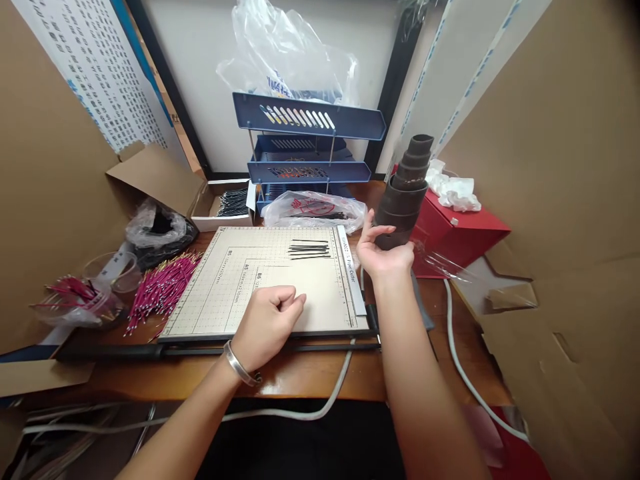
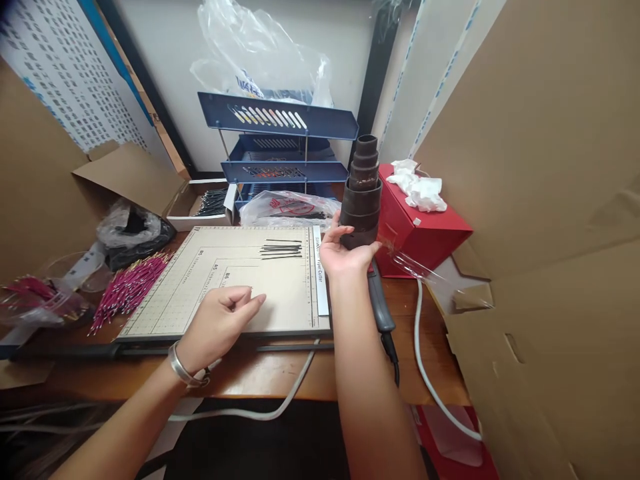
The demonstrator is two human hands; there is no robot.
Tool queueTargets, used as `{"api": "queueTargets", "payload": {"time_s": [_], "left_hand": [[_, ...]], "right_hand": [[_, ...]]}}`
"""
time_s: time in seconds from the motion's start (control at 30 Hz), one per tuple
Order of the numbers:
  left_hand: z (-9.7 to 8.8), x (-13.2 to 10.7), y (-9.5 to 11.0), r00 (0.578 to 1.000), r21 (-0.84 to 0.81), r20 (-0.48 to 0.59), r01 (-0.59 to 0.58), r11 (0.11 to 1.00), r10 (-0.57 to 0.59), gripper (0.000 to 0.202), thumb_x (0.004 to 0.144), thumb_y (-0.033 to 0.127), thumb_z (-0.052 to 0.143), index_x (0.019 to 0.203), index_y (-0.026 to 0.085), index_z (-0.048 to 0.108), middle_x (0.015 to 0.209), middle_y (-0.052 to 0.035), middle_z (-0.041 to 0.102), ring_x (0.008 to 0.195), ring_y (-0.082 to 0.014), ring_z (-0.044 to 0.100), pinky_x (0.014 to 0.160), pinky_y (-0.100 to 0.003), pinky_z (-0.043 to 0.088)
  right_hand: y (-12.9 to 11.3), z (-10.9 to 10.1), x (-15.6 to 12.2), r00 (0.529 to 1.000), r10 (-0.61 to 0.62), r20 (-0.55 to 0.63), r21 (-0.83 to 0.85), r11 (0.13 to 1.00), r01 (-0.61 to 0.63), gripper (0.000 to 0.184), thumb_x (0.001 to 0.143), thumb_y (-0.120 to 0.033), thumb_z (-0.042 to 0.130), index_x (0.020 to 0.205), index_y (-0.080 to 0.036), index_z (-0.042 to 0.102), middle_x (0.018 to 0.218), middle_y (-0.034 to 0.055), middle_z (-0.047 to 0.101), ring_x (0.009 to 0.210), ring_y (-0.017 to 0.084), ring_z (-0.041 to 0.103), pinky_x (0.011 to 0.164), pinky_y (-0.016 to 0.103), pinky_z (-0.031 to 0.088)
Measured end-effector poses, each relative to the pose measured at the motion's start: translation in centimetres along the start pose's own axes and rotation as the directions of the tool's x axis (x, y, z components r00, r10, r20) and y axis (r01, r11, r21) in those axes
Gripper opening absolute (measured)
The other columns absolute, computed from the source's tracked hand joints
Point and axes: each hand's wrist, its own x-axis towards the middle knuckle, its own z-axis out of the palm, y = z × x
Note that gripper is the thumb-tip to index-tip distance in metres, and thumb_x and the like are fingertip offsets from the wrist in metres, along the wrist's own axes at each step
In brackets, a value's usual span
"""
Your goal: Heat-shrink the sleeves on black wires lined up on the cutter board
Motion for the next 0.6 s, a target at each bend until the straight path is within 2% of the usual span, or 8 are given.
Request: {"api": "queueTargets", "payload": {"time_s": [0.23, 0.43, 0.5, 0.6], "left_hand": [[0.1, -0.4, -0.9, 0.999, -0.027, 0.02, 0.048, 0.998, -0.048, 0.047, 0.087, 0.04, 0.056, 0.061, 0.025, 0.021, 0.059, 0.0054, 0.021, 0.058, -0.0112, 0.023, 0.056, -0.028, 0.022], [0.1, -0.5, -0.7, 0.998, -0.048, 0.028, 0.062, 0.997, -0.06, 0.048, 0.088, 0.04, 0.06, 0.06, 0.024, 0.024, 0.058, 0.0062, 0.025, 0.057, -0.0099, 0.027, 0.056, -0.025, 0.025], [-0.2, -0.7, -0.2, 0.998, -0.078, 0.001, 0.065, 0.995, -0.065, 0.047, 0.087, 0.039, 0.066, 0.06, 0.023, 0.03, 0.058, 0.0065, 0.032, 0.057, -0.0097, 0.032, 0.057, -0.024, 0.03], [-1.3, -1.4, 1.2, 0.996, -0.138, -0.079, 0.019, 0.99, -0.03, 0.033, 0.088, 0.038, 0.073, 0.07, 0.022, 0.051, 0.062, 0.0052, 0.049, 0.057, -0.011, 0.045, 0.055, -0.023, 0.039]], "right_hand": [[-0.2, -0.4, -0.2, 1.0, -0.014, -0.014, -0.036, 0.999, 0.013, 0.085, 0.105, -0.084, 0.025, 0.138, -0.014, 0.061, 0.117, 0.016, 0.079, 0.041, 0.003, 0.05, 0.034, 0.014, 0.048], [-1.1, -0.9, -0.4, 0.999, -0.045, -0.024, -0.086, 0.995, 0.042, 0.076, 0.108, -0.076, 0.024, 0.126, -0.014, 0.066, 0.107, 0.0143, 0.082, 0.039, 0.004, 0.048, 0.034, 0.015, 0.045], [-1.3, -1.0, -0.4, 0.999, -0.046, -0.017, -0.081, 0.996, 0.045, 0.074, 0.108, -0.073, 0.025, 0.124, -0.015, 0.067, 0.104, 0.0135, 0.082, 0.039, 0.005, 0.048, 0.034, 0.015, 0.045], [-1.5, -1.0, -0.3, 0.998, -0.048, -0.027, -0.09, 0.995, 0.046, 0.073, 0.107, -0.07, 0.024, 0.122, -0.015, 0.069, 0.099, 0.0132, 0.082, 0.045, 0.008, 0.058, 0.035, 0.016, 0.047]]}}
